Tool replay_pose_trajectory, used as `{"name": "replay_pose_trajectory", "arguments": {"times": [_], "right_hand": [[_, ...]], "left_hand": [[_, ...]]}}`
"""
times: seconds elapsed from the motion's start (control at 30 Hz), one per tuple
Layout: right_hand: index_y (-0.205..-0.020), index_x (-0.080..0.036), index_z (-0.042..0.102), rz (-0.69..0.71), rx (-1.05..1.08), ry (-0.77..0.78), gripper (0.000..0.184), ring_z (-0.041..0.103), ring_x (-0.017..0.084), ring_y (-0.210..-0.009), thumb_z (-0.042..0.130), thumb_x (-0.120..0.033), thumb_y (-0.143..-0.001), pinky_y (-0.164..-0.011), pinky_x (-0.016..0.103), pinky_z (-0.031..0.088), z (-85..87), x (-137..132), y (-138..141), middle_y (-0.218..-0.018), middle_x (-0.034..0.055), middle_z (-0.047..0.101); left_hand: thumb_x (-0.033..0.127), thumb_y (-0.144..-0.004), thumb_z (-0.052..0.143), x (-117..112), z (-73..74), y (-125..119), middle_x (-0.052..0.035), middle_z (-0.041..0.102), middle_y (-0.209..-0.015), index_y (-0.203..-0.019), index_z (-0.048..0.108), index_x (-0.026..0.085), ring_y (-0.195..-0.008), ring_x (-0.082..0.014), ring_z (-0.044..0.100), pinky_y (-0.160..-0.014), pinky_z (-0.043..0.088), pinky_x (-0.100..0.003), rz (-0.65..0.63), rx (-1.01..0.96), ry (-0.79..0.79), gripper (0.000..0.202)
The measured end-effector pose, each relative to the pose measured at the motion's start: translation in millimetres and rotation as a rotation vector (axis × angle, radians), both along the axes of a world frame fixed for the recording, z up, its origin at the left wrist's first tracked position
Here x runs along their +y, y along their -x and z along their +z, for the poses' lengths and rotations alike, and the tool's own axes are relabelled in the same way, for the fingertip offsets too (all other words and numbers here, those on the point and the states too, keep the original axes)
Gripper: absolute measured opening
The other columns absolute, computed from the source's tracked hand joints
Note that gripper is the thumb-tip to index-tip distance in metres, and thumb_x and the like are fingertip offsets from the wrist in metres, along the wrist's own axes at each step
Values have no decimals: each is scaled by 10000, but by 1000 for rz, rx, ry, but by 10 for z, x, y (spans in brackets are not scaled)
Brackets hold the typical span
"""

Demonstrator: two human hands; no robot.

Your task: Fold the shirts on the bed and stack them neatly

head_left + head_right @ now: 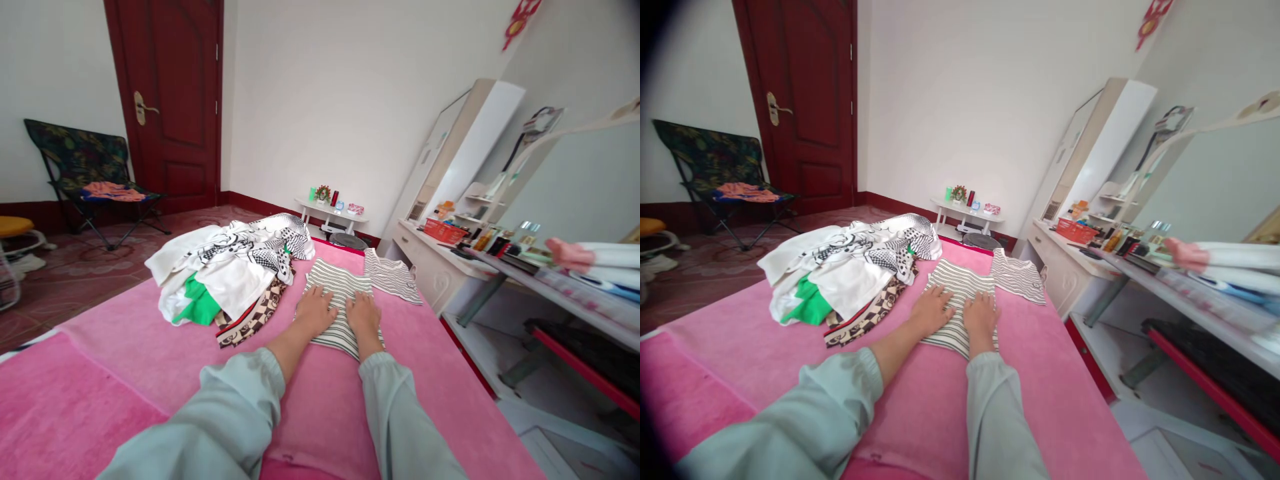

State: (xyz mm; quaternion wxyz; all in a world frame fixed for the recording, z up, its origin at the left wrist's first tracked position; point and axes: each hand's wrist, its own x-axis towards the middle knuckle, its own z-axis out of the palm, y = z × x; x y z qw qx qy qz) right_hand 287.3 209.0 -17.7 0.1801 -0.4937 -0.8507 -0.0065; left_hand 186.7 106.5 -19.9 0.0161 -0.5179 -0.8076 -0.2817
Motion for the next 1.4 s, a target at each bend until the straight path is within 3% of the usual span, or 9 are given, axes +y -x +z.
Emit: {"name": "replay_pose_trajectory", "arguments": {"times": [0.07, 0.17, 0.33, 0.43, 0.67, 0.87, 1.0, 1.23, 1.4], "right_hand": [[-1253, -183, 544, 5, 11, -16, 423, 354, 289, -1296, 325, -320, -918, -1004, 461, 290, -1, 4, 5, -1384, 123, 477], [-1231, -180, 555, 4, 24, -17, 410, 365, 292, -1286, 344, -319, -909, -983, 451, 312, -6, 18, 12, -1372, 125, 487], [-1219, -173, 563, 16, 42, -16, 407, 370, 289, -1284, 358, -327, -902, -959, 415, 335, -5, 47, 5, -1374, 130, 485], [-1194, -176, 580, 28, 59, -17, 396, 383, 291, -1275, 368, -332, -898, -951, 407, 344, 0, 57, -7, -1365, 122, 498], [-1210, -192, 577, 59, 87, 41, 389, 405, 258, -1264, 404, -323, -887, -973, 369, 335, 12, 81, -26, -1357, 93, 513], [-1190, -186, 589, 74, 121, 53, 373, 430, 249, -1242, 425, -321, -882, -970, 365, 339, 11, 89, -36, -1336, 85, 532], [-1206, -188, 580, 84, 126, 69, 381, 431, 245, -1246, 425, -322, -885, -980, 358, 333, 6, 92, -40, -1347, 82, 524], [-1202, -199, 581, 83, 123, 63, 382, 437, 244, -1238, 424, -329, -880, -970, 365, 343, -4, 105, -42, -1338, 78, 529], [-1206, -203, 583, 82, 118, 72, 388, 429, 249, -1247, 418, -336, -880, -973, 367, 341, 0, 104, -43, -1336, 85, 529]], "left_hand": [[366, -856, 484, 66, 45, 99, -60, 522, -1356, -1242, 573, 230, -1273, -223, 433, -1075, 312, -320, 67, -40, -43, 420], [231, -852, 453, 211, 118, 323, -132, 558, -1291, -1304, 505, 138, -1229, -229, 480, -1016, 373, -319, 246, -117, -84, 464], [201, -793, 517, 433, 166, 677, -184, 658, -1094, -1156, 610, 77, -1095, -267, 593, -892, 449, -309, 396, -229, -56, 394], [267, -805, 530, 483, 138, 754, -184, 675, -1058, -1088, 646, 87, -1060, -274, 613, -866, 461, -309, 416, -247, -51, 355], [423, -796, 571, 502, 72, 764, -157, 659, -1111, -1121, 638, 163, -1061, -303, 605, -873, 463, -375, 413, -198, -38, 421], [387, -792, 601, 547, 40, 774, -87, 674, -1091, -1065, 677, 254, -1048, -272, 605, -875, 453, -351, 386, -184, -51, 313], [338, -778, 623, 539, 51, 778, -85, 695, -1010, -961, 707, 241, -1023, -273, 608, -871, 445, -352, 375, -222, -109, 224], [304, -805, 622, 651, 122, 856, -57, 702, -865, -847, 679, 164, -893, -213, 642, -796, 475, -285, 351, -452, -264, 157], [345, -896, 565, 701, 28, 887, -65, 633, -1028, -1066, 600, 128, -868, -179, 625, -754, 532, -359, 344, -682, -366, 278]]}}
